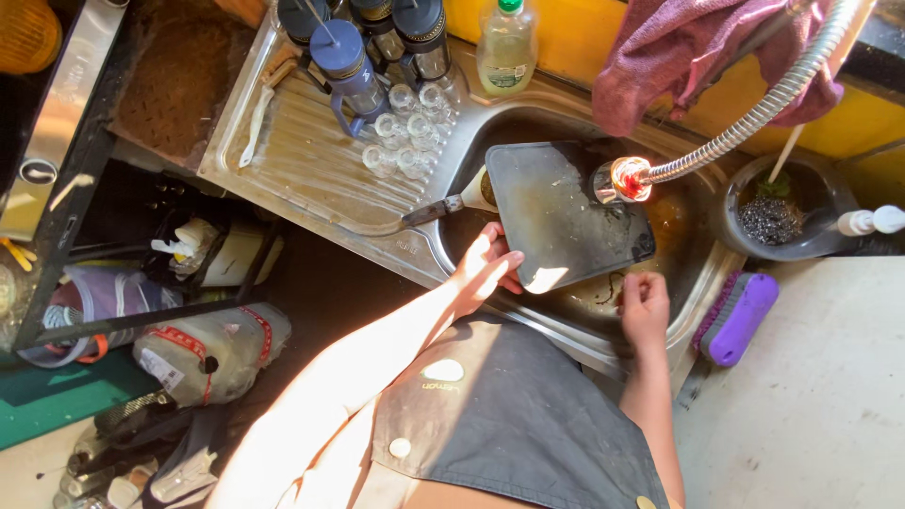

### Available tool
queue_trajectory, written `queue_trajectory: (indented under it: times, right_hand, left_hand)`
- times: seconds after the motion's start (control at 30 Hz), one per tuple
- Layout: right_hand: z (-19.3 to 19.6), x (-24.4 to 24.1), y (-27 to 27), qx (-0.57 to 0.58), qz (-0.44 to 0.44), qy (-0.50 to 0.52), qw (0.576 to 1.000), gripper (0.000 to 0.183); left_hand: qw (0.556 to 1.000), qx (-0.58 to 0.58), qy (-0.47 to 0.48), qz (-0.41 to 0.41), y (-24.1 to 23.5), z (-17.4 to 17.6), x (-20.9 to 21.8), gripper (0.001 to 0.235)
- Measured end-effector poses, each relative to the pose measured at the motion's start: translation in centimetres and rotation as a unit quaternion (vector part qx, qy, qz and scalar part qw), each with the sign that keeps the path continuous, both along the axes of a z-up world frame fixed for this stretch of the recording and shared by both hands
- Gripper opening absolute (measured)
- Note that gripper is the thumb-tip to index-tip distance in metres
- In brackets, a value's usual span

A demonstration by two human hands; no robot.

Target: The person washes a metal strainer, a small metal tool, and a black cutting board in a kitchen sink using a brush and running water. The person scrubs each item and rinses it under the tap.

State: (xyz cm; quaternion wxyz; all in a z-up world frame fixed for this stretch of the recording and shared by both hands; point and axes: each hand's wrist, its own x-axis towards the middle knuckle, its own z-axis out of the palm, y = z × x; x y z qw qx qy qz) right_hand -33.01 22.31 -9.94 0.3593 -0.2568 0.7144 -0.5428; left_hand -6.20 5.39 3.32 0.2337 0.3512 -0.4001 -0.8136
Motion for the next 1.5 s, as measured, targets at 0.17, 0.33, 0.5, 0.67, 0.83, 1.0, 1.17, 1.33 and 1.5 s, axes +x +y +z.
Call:
queue_trajectory:
  times: [0.17,0.33,0.5,0.67,0.83,1.0,1.17,1.33,1.5]
  right_hand:
    - [2.1,6.1,0.4,-0.002,-0.015,-0.323,0.946,0.034]
    - [2.9,10.7,-1.5,-0.154,-0.102,-0.451,0.873,0.016]
    - [0.6,11.3,-1.7,-0.233,-0.130,-0.528,0.806,0.011]
    - [0.8,12.4,-2.8,-0.203,-0.145,-0.526,0.813,0.011]
    - [2.2,13.5,-3.0,-0.191,-0.117,-0.497,0.839,0.018]
    - [2.4,14.4,-2.9,-0.220,-0.121,-0.492,0.834,0.020]
    - [3.7,15.6,-2.5,-0.244,-0.105,-0.520,0.812,0.022]
    - [4.6,13.9,-1.0,-0.212,-0.012,-0.565,0.797,0.013]
    - [5.9,10.3,0.7,-0.009,0.092,-0.515,0.852,0.055]
  left_hand:
    - [0.998,0.000,0.018,-0.056,0.6,-1.3,-1.4,0.040]
    - [0.983,-0.052,-0.001,-0.174,0.0,-2.0,-1.4,0.042]
    - [0.960,-0.181,-0.075,-0.200,-8.4,-2.2,6.5,0.032]
    - [0.822,-0.478,-0.288,0.115,-21.0,-4.2,22.9,0.015]
    - [0.645,-0.534,-0.527,0.147,-29.7,-5.5,33.1,0.050]
    - [0.603,-0.495,-0.622,0.069,-32.4,-5.2,34.6,0.071]
    - [0.610,-0.446,-0.655,0.007,-33.2,-4.1,35.4,0.037]
    - [0.764,-0.384,-0.504,0.120,-28.5,-2.8,39.1,0.028]
    - [0.925,-0.136,-0.336,0.117,-19.6,0.2,44.5,0.028]
